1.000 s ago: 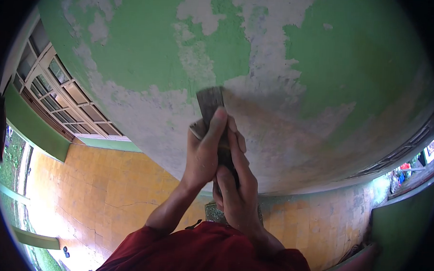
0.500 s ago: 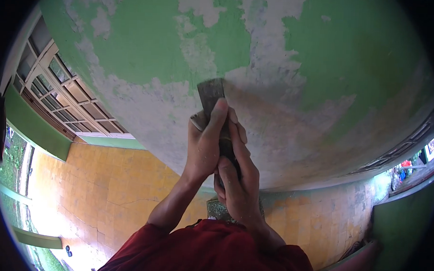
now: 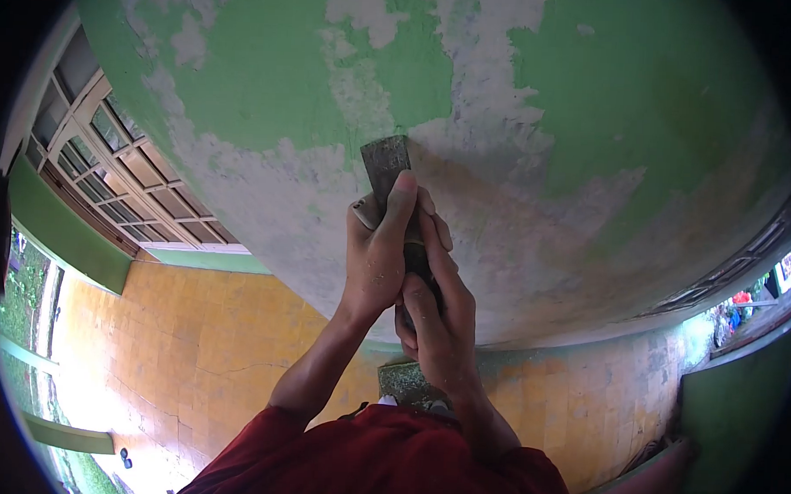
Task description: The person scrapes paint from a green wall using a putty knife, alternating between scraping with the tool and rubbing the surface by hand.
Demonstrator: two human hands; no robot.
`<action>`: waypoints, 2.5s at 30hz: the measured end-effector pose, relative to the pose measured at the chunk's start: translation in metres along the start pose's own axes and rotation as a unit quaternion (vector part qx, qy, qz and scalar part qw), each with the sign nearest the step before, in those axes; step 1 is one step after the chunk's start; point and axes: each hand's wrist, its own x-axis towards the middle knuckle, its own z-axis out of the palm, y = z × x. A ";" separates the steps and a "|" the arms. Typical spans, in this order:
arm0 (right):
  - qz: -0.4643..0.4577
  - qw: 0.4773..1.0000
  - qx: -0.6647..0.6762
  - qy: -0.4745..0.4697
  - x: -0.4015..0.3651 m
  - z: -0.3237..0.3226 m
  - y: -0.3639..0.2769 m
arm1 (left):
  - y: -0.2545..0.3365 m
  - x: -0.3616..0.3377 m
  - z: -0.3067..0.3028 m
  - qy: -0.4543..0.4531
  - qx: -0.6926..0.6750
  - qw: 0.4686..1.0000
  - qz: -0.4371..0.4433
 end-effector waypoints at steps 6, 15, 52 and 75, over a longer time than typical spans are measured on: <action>0.043 0.999 0.012 0.004 -0.001 0.000 -0.003 | -0.005 0.000 0.000 0.001 -0.005 1.000 0.005; 0.044 0.999 0.014 -0.008 0.003 -0.001 -0.011 | 0.002 0.003 0.002 0.006 0.022 0.999 0.029; 0.051 0.998 0.019 -0.011 -0.002 -0.004 -0.018 | 0.007 0.000 0.008 -0.003 0.006 1.000 0.011; 0.031 0.999 0.016 -0.020 0.012 0.001 -0.022 | 0.005 0.007 0.002 -0.009 0.027 0.999 0.046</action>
